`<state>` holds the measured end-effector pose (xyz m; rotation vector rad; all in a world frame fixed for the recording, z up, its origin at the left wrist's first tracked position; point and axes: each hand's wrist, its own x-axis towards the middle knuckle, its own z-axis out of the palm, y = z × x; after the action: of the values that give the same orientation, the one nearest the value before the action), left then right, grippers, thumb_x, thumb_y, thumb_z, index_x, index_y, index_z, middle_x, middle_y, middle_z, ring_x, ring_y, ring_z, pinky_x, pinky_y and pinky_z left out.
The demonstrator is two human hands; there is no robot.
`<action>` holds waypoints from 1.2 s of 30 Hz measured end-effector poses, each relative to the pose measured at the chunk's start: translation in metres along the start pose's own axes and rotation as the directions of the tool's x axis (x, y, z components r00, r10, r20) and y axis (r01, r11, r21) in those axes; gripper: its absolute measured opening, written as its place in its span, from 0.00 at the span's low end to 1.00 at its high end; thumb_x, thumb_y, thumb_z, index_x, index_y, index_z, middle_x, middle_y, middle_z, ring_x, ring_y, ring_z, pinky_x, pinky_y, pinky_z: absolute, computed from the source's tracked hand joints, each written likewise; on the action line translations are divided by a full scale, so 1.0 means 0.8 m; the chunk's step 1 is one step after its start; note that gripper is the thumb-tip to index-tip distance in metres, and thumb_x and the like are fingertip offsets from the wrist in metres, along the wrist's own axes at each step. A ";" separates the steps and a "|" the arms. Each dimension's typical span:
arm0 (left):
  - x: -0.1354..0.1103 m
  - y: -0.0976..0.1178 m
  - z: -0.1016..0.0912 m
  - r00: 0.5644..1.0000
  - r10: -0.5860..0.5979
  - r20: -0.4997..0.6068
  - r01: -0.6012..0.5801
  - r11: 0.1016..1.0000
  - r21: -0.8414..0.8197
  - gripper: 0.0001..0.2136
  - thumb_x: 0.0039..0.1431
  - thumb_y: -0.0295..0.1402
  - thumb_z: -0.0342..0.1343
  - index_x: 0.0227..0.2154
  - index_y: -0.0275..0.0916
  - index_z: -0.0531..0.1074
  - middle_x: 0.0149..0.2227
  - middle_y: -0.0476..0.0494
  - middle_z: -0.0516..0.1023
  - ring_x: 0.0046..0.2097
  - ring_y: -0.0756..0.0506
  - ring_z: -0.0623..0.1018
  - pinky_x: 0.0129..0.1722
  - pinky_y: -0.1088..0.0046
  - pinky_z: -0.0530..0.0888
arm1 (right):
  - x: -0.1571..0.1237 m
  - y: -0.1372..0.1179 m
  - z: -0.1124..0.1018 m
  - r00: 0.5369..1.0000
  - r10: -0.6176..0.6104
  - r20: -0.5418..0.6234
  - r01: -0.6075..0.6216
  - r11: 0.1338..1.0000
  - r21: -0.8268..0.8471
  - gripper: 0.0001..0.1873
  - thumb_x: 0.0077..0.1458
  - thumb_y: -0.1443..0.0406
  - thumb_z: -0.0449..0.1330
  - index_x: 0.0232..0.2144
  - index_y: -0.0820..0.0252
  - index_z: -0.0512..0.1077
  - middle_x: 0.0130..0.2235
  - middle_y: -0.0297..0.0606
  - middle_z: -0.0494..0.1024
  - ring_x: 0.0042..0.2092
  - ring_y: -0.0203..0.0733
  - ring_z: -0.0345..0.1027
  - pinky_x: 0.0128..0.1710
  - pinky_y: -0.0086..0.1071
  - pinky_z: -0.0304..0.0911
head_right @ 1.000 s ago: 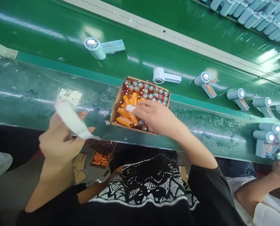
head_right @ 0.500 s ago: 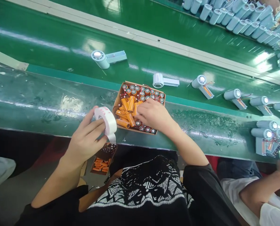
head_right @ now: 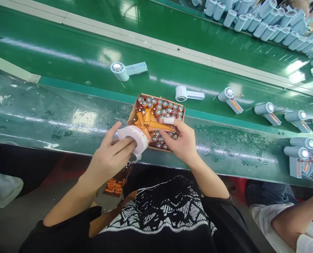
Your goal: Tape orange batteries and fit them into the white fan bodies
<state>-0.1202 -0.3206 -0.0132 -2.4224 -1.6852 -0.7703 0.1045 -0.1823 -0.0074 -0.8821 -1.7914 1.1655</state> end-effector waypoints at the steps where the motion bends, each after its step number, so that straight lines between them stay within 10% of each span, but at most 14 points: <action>1: 0.002 0.003 0.000 1.000 0.005 0.002 -0.005 1.000 0.029 0.22 0.65 0.15 0.56 0.57 0.41 0.75 0.53 0.44 0.83 0.69 0.33 0.73 0.71 0.43 0.73 | -0.006 -0.001 0.004 1.000 0.011 -0.013 -0.011 0.999 0.039 0.15 0.62 0.60 0.68 0.51 0.51 0.76 0.50 0.39 0.84 0.53 0.47 0.81 0.56 0.46 0.79; 6: 0.013 0.009 -0.002 1.000 -0.005 -0.001 0.005 0.995 0.099 0.22 0.64 0.16 0.56 0.58 0.39 0.75 0.54 0.42 0.83 0.77 0.25 0.53 0.60 0.50 0.83 | -0.026 0.002 0.014 0.982 -0.098 -0.159 0.095 0.995 -0.026 0.17 0.63 0.62 0.69 0.53 0.50 0.75 0.46 0.40 0.81 0.48 0.47 0.80 0.48 0.44 0.81; 14: 0.028 0.020 0.000 0.998 -0.048 -0.028 0.053 0.981 0.188 0.18 0.65 0.18 0.56 0.54 0.40 0.77 0.50 0.43 0.83 0.74 0.27 0.62 0.54 0.56 0.85 | -0.046 0.016 0.020 0.948 -0.306 -0.090 0.290 0.945 -0.151 0.16 0.60 0.61 0.74 0.48 0.48 0.77 0.43 0.38 0.80 0.46 0.48 0.79 0.48 0.46 0.80; 18: 0.034 0.024 0.000 0.998 -0.050 -0.041 0.058 0.972 0.229 0.17 0.66 0.19 0.58 0.53 0.39 0.78 0.51 0.42 0.84 0.75 0.29 0.60 0.56 0.59 0.83 | -0.041 0.019 0.015 0.999 -0.011 0.037 0.002 0.971 0.238 0.24 0.62 0.54 0.72 0.56 0.50 0.75 0.52 0.42 0.81 0.52 0.47 0.80 0.51 0.45 0.82; 22: 0.041 0.029 0.007 0.996 -0.045 -0.076 0.063 0.962 0.264 0.16 0.65 0.18 0.59 0.51 0.40 0.79 0.50 0.44 0.85 0.74 0.31 0.64 0.56 0.63 0.82 | -0.017 0.008 -0.001 0.924 0.269 0.273 -0.362 0.845 0.393 0.28 0.55 0.55 0.77 0.55 0.55 0.78 0.48 0.40 0.86 0.49 0.48 0.83 0.54 0.47 0.82; 30: 0.059 0.057 0.033 0.979 -0.053 -0.197 0.107 0.957 0.271 0.13 0.67 0.27 0.64 0.52 0.40 0.79 0.40 0.42 0.84 0.74 0.24 0.62 0.58 0.51 0.82 | -0.004 -0.002 0.031 0.880 0.370 -0.299 -0.096 0.753 0.651 0.29 0.47 0.56 0.80 0.50 0.51 0.76 0.51 0.37 0.85 0.52 0.48 0.82 0.57 0.46 0.79; 36: 0.070 0.083 0.047 0.981 -0.038 -0.193 0.066 0.988 0.138 0.11 0.65 0.26 0.64 0.50 0.34 0.79 0.37 0.39 0.83 0.71 0.28 0.69 0.62 0.51 0.79 | -0.002 0.004 0.047 0.833 0.368 -0.413 -0.022 0.767 0.641 0.28 0.49 0.56 0.77 0.50 0.51 0.73 0.50 0.38 0.84 0.52 0.48 0.80 0.55 0.45 0.80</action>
<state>-0.0323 -0.2852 -0.0071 -2.1440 -1.6747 -0.8262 0.0722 -0.1967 -0.0198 -0.8857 -0.7920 1.3705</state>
